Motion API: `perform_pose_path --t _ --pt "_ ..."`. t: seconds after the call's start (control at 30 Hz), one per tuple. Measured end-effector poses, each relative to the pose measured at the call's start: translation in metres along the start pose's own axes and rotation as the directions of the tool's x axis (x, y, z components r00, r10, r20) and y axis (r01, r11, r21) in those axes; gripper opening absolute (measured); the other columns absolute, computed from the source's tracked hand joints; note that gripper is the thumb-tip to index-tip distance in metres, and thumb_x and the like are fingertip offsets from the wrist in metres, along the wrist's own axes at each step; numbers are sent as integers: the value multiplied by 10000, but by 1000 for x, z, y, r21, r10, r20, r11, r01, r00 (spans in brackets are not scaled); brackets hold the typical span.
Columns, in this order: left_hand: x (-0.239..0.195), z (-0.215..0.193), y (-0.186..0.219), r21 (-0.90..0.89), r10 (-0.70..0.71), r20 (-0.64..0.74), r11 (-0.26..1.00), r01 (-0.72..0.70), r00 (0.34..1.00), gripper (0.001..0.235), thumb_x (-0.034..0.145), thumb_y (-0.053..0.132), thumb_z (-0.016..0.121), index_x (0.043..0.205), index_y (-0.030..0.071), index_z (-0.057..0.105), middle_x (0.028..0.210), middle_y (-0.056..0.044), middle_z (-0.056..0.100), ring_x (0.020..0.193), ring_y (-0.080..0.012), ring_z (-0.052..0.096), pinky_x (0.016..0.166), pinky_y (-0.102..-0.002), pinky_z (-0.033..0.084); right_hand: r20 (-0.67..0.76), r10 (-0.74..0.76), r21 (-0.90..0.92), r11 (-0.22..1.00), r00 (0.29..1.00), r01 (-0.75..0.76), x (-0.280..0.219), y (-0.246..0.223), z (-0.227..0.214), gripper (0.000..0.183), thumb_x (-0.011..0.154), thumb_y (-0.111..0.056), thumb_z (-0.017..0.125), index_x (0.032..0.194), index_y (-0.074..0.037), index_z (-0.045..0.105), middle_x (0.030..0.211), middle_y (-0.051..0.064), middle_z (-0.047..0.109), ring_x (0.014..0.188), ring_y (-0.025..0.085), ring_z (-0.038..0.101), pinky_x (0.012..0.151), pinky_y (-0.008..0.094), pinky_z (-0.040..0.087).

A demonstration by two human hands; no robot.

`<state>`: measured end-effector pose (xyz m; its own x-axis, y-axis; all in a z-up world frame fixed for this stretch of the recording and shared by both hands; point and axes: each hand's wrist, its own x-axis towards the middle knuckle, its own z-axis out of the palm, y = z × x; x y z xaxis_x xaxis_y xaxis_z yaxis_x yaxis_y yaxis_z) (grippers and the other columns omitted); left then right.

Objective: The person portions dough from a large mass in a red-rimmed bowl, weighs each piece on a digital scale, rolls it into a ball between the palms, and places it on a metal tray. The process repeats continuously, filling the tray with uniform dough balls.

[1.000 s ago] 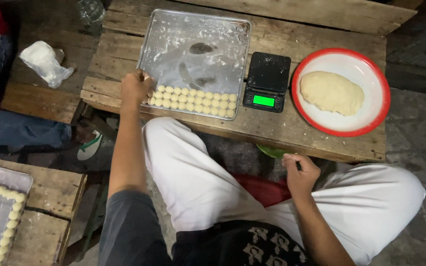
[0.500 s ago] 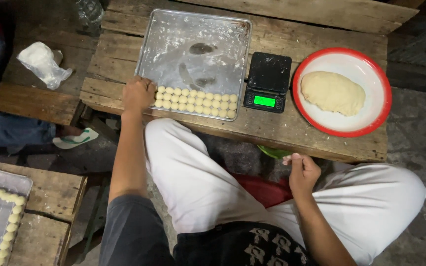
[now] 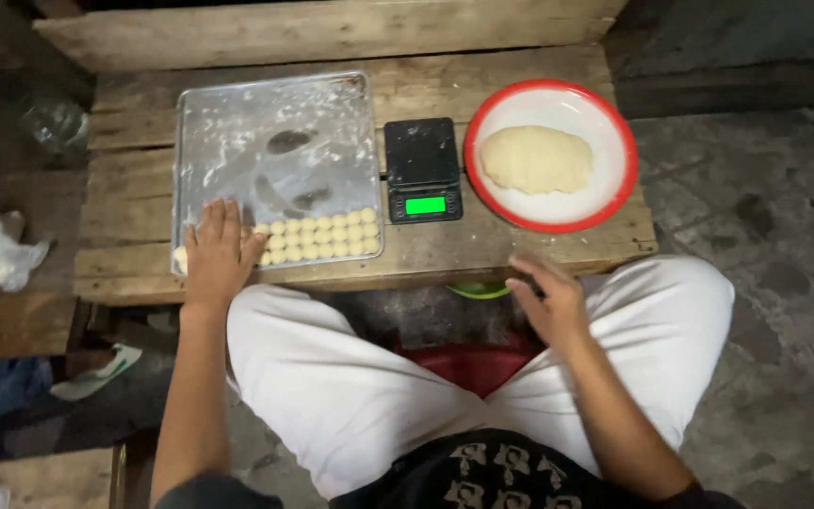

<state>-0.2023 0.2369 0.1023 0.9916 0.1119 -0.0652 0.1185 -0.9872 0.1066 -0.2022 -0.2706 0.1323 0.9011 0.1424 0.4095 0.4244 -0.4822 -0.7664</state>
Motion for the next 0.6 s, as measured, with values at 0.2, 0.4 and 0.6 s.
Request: perform_pose_path --t 0.2,0.4,0.6 --pt "12 27 111 31 269 -540 953 -300 798 264 972 284 585 1065 80 725 765 -161 638 735 -351 661 708 -458 537 172 -80 -524 836 982 160 50 74 -69 383 920 -179 792 1280 -63 731 1218 197 733 1164 393 681 1011 498 526" --pt "-28 38 289 -345 463 -465 690 -637 754 227 983 226 633 1032 40 753 948 -146 707 966 -362 678 905 -420 521 155 -43 -682 718 987 138 86 135 -69 516 842 -207 861 1332 -107 730 1197 121 740 1172 325 687 1012 442 545" --pt "24 120 380 -60 545 -686 619 -783 482 308 947 335 649 1166 124 693 1240 -120 634 1118 -321 645 853 -455 505 257 -85 -750 611 963 254 103 181 -29 554 815 -266 830 1331 -146 670 1174 87 672 1087 305 680 874 450 595"
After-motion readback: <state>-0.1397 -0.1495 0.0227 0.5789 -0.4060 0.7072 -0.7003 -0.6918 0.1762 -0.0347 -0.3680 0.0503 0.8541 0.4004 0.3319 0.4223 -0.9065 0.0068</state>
